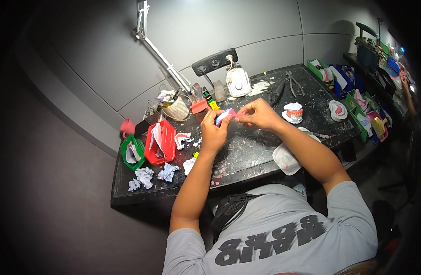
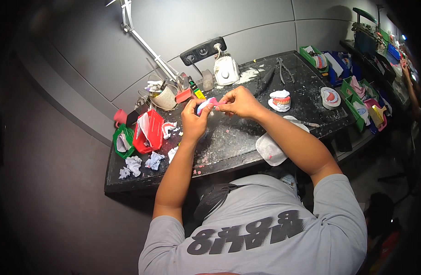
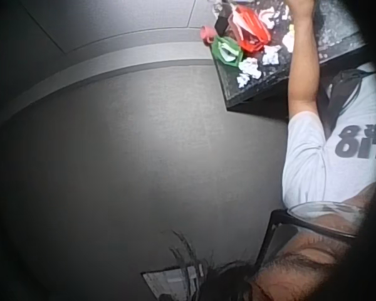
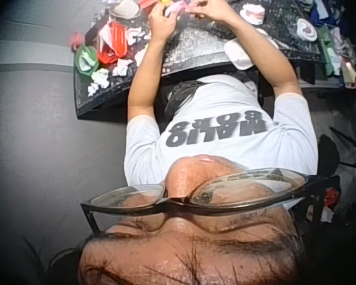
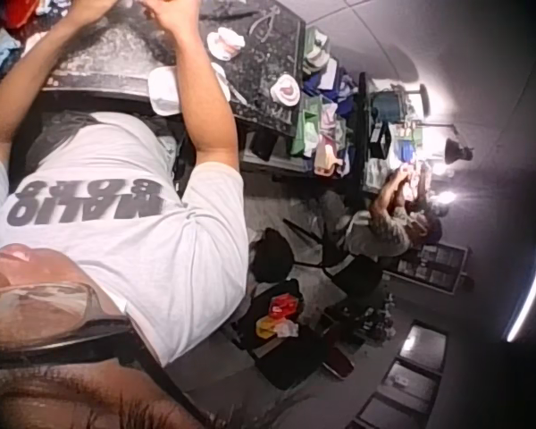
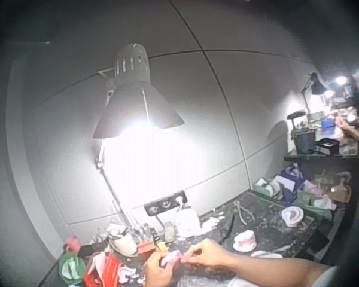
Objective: The person applies pink wax to a blue dental impression tray by hand, pressing and smoothing the material along the base and edges. They rotate the tray and use their fingers to mold the wax into a specific shape against the plastic.
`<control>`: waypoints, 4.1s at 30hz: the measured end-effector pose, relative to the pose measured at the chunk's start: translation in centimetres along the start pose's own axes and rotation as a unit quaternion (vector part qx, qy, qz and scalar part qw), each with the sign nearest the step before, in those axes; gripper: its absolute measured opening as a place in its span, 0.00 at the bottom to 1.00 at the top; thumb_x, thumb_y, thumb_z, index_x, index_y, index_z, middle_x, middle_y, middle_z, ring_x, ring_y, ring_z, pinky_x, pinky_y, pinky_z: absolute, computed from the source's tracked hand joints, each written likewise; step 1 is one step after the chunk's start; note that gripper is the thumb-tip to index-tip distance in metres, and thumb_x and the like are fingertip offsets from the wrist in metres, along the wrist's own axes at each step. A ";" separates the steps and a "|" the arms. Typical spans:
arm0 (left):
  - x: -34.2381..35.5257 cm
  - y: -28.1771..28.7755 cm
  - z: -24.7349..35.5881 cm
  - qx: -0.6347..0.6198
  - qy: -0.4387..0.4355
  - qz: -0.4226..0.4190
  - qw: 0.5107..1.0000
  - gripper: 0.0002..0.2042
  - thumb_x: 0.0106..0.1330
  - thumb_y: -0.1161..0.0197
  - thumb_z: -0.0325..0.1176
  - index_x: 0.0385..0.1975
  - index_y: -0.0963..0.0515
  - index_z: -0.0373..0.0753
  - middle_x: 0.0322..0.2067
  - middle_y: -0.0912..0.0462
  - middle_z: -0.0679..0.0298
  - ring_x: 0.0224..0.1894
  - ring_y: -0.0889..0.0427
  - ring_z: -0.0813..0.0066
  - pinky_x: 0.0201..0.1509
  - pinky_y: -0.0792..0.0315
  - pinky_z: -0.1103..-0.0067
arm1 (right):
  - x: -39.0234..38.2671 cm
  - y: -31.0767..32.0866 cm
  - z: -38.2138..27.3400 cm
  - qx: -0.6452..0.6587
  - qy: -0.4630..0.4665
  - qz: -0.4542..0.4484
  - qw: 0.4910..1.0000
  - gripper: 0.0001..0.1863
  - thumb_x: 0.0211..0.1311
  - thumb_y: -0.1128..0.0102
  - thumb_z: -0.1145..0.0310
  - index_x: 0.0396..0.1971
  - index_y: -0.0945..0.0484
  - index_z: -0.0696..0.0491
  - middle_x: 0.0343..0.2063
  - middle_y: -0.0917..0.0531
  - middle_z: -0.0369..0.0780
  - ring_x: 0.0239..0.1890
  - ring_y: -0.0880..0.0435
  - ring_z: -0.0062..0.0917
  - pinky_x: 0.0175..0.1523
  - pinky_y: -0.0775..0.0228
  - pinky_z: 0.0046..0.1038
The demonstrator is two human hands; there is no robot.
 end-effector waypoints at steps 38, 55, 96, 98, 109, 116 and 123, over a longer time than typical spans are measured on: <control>-0.2 1.0 1.7 0.009 -0.188 0.097 0.977 0.16 0.62 0.28 0.30 0.45 0.23 0.31 0.44 0.19 0.51 0.48 0.19 0.54 0.55 0.25 0.68 | -2.4 -1.2 -3.9 -0.111 0.301 0.159 0.934 0.14 0.56 0.24 0.68 0.39 0.13 0.60 0.27 0.12 0.41 0.28 0.14 0.18 0.36 0.21 0.22; -0.1 0.9 1.3 -0.003 -0.190 0.092 0.977 0.17 0.63 0.27 0.33 0.46 0.22 0.31 0.44 0.18 0.53 0.48 0.18 0.58 0.55 0.26 0.70 | -2.5 -0.8 -4.0 -0.132 0.282 0.138 0.940 0.14 0.55 0.24 0.68 0.40 0.12 0.58 0.28 0.11 0.41 0.29 0.13 0.18 0.35 0.22 0.23; 0.3 1.0 0.3 -0.021 -0.144 0.098 0.985 0.15 0.64 0.28 0.31 0.44 0.23 0.30 0.45 0.19 0.54 0.49 0.19 0.62 0.57 0.27 0.71 | -1.8 0.3 -3.3 -0.114 0.258 0.142 0.949 0.09 0.56 0.25 0.71 0.34 0.12 0.59 0.27 0.11 0.40 0.28 0.13 0.18 0.37 0.21 0.22; 0.3 1.0 0.4 -0.017 -0.147 0.098 0.984 0.15 0.64 0.28 0.31 0.44 0.23 0.30 0.45 0.19 0.54 0.49 0.19 0.62 0.57 0.27 0.71 | -1.9 0.2 -3.4 -0.109 0.263 0.146 0.947 0.09 0.56 0.25 0.70 0.33 0.12 0.59 0.26 0.11 0.41 0.27 0.13 0.19 0.36 0.21 0.22; 0.4 0.9 0.0 -0.022 -0.131 0.076 0.988 0.14 0.64 0.28 0.30 0.45 0.22 0.31 0.44 0.19 0.56 0.49 0.20 0.66 0.57 0.27 0.72 | -1.7 0.4 -2.8 -0.094 0.229 0.126 0.961 0.16 0.54 0.22 0.69 0.40 0.14 0.62 0.31 0.12 0.39 0.30 0.16 0.15 0.39 0.22 0.20; 0.5 0.2 -2.4 -0.121 -0.053 0.057 0.990 0.13 0.67 0.30 0.29 0.46 0.24 0.30 0.43 0.21 0.61 0.46 0.22 0.76 0.53 0.28 0.78 | -1.6 0.5 -3.0 -0.123 0.220 0.121 0.960 0.20 0.53 0.21 0.67 0.42 0.15 0.62 0.31 0.12 0.37 0.29 0.18 0.13 0.38 0.24 0.18; 0.3 0.1 -2.1 -0.058 -0.066 0.042 0.995 0.13 0.66 0.29 0.29 0.45 0.23 0.31 0.42 0.20 0.62 0.44 0.22 0.76 0.51 0.28 0.79 | -0.8 0.0 -1.4 -0.087 0.148 0.086 0.981 0.15 0.56 0.23 0.65 0.36 0.13 0.60 0.27 0.12 0.37 0.28 0.18 0.12 0.36 0.24 0.20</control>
Point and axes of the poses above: each hand's wrist, its own x-axis towards the middle knuckle, its own y-axis out of the back of the hand, z = x × y, the point moved 2 cm from there along x, towards the middle knuckle
